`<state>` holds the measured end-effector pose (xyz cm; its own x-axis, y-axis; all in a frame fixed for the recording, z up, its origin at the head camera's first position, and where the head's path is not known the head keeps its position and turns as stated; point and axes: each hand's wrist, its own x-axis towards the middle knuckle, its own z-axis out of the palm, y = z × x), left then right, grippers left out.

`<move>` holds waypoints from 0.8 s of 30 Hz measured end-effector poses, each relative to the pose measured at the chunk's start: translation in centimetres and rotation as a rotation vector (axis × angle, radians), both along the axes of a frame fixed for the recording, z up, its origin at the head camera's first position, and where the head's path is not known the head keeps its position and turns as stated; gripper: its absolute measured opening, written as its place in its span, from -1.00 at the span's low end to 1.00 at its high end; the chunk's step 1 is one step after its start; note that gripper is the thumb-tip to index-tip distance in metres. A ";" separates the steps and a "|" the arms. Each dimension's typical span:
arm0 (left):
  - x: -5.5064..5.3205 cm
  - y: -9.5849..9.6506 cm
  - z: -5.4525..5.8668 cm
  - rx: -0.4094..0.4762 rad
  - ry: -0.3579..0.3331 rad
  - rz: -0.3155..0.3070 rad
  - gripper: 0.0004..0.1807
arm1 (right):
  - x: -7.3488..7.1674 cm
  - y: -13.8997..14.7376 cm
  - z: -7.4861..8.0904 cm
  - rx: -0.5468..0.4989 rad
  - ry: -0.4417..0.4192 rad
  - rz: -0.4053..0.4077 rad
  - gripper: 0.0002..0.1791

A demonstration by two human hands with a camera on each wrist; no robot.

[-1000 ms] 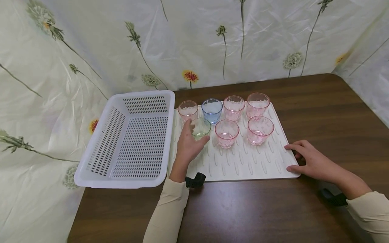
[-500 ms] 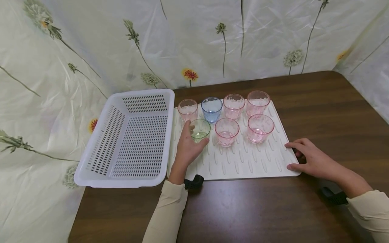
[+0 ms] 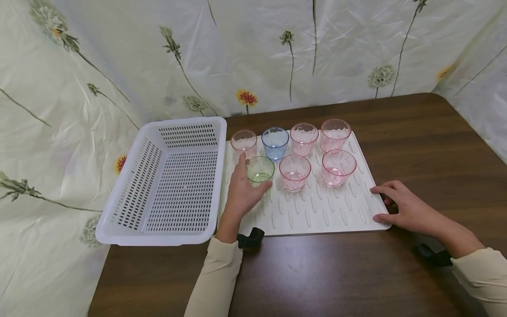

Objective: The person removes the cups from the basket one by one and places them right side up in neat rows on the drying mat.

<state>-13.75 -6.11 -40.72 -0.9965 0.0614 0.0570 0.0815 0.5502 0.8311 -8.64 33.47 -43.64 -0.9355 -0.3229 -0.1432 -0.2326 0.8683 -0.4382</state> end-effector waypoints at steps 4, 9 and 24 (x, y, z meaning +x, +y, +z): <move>0.4 0.3 0.9 0.001 0.078 0.021 0.00 | 0.0 0.0 0.0 0.005 -0.001 -0.002 -0.17; 1.0 0.5 1.8 -0.012 0.122 0.069 -0.13 | 0.0 -0.2 0.1 0.010 0.000 0.003 -0.18; 1.5 0.8 5.0 -0.168 0.312 -0.069 -0.30 | 0.5 0.3 1.2 0.031 0.035 0.013 -0.31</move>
